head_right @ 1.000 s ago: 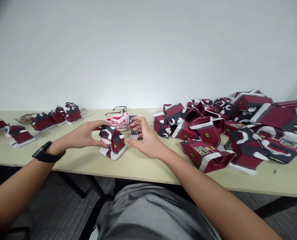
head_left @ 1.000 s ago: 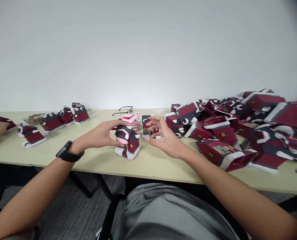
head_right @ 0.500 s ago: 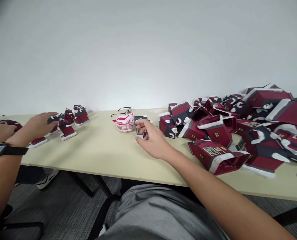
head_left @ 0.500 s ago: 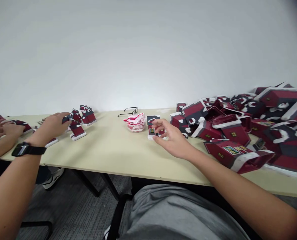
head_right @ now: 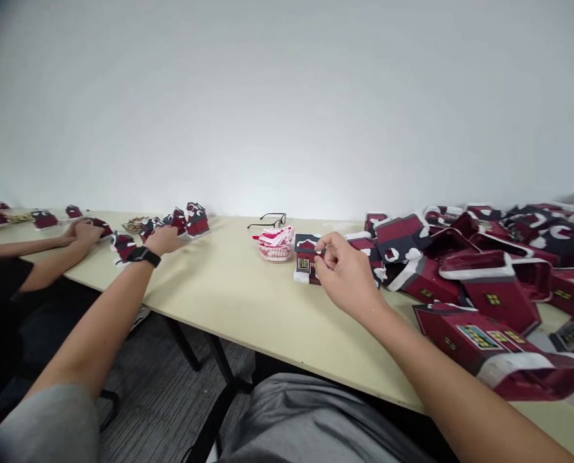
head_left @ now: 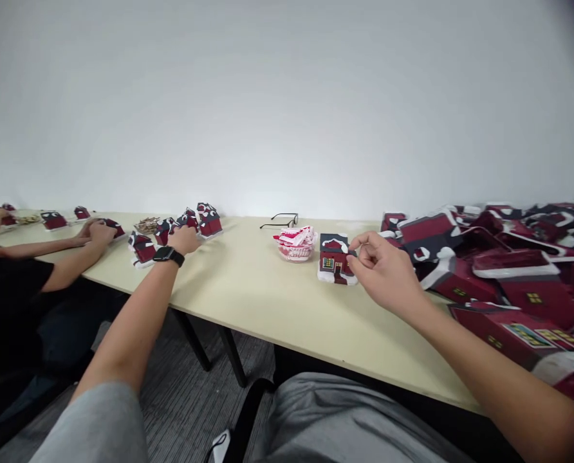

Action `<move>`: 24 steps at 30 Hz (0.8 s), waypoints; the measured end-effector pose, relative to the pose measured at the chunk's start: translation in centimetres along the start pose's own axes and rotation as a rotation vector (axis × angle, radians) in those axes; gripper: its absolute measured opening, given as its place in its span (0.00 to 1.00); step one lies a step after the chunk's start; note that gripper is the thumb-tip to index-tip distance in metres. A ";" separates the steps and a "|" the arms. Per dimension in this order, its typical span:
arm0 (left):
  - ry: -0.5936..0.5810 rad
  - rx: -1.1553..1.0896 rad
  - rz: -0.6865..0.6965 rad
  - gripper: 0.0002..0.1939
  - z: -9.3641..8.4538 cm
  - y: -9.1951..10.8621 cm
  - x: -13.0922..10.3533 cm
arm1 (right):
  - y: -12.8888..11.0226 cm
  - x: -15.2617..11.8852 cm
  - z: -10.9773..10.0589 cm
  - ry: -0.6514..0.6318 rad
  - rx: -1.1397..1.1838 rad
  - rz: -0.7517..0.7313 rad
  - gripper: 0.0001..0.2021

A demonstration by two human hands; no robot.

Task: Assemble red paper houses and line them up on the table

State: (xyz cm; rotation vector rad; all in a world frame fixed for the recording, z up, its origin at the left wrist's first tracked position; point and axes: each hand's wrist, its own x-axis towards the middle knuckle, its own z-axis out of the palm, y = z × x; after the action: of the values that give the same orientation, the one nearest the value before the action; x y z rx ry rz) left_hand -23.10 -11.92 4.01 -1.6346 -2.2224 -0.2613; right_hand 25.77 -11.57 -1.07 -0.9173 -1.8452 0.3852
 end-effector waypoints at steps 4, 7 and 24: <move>0.150 -0.053 0.109 0.18 -2.0 6.7 1.4 | -0.9 2.3 -0.6 0.041 -0.065 -0.009 0.10; 0.352 -0.305 0.323 0.15 -4.2 13.1 2.4 | -0.3 3.6 -0.5 0.113 -0.198 -0.100 0.18; -0.033 -0.707 0.730 0.31 1.9 25.6 -1.9 | 5.0 2.1 3.1 -0.177 -0.214 0.091 0.43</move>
State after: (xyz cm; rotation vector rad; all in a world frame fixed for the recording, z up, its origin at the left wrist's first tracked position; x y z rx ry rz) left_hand 1.36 -4.95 -0.20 -2.6835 -1.4507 -0.8707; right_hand 24.70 -6.34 -4.20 -1.1467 -2.0399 0.3377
